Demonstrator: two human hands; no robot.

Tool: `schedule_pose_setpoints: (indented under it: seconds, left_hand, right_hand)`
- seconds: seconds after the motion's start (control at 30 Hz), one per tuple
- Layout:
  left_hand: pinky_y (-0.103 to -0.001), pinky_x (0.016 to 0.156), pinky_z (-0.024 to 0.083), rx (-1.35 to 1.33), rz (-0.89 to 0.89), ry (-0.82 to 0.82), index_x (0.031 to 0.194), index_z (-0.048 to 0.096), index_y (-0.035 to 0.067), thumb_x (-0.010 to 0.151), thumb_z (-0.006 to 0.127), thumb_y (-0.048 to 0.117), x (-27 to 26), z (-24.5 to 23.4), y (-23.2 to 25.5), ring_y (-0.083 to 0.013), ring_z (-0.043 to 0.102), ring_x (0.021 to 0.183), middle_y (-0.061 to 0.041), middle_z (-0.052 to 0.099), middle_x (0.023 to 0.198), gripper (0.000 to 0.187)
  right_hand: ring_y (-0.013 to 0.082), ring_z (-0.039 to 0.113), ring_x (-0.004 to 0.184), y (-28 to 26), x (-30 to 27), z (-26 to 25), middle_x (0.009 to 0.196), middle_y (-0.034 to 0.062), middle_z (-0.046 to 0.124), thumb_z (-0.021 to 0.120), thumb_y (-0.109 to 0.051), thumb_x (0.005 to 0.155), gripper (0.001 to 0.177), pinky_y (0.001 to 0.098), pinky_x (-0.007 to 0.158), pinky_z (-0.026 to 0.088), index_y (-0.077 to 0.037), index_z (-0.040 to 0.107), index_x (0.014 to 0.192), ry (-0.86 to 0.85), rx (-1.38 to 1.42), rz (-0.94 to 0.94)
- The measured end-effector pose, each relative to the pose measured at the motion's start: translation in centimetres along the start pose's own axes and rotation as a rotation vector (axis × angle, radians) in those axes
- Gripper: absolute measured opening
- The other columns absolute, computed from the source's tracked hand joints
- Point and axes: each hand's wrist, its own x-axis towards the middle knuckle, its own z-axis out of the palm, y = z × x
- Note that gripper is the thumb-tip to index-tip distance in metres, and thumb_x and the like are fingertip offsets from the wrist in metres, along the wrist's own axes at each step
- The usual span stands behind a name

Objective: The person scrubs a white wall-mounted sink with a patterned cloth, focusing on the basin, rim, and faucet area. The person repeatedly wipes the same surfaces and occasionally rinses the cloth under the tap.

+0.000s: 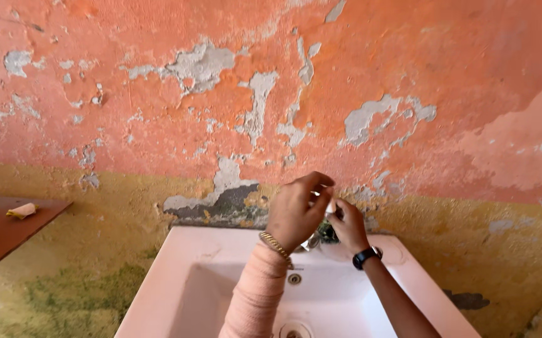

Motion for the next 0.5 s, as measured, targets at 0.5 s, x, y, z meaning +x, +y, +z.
schedule_pose_setpoints:
  seconds: [0.5]
  left_hand:
    - [-0.041, 0.067, 0.061, 0.205, 0.051, -0.322, 0.123, 0.068, 0.001, 0.088, 0.049, -0.008, -1.0, 4.3, -6.0, -0.0306, 0.072, 0.068, -0.021, 0.075, 0.090, 0.040]
  right_hand:
    - [0.0142, 0.071, 0.094, -5.7, 1.3, -10.4, 0.102, 0.0060, 0.074, 0.066, -0.011, 0.094, 0.019, 0.0323, 0.086, 0.058, -0.004, 0.065, 0.111, -0.248, 0.543, 0.122]
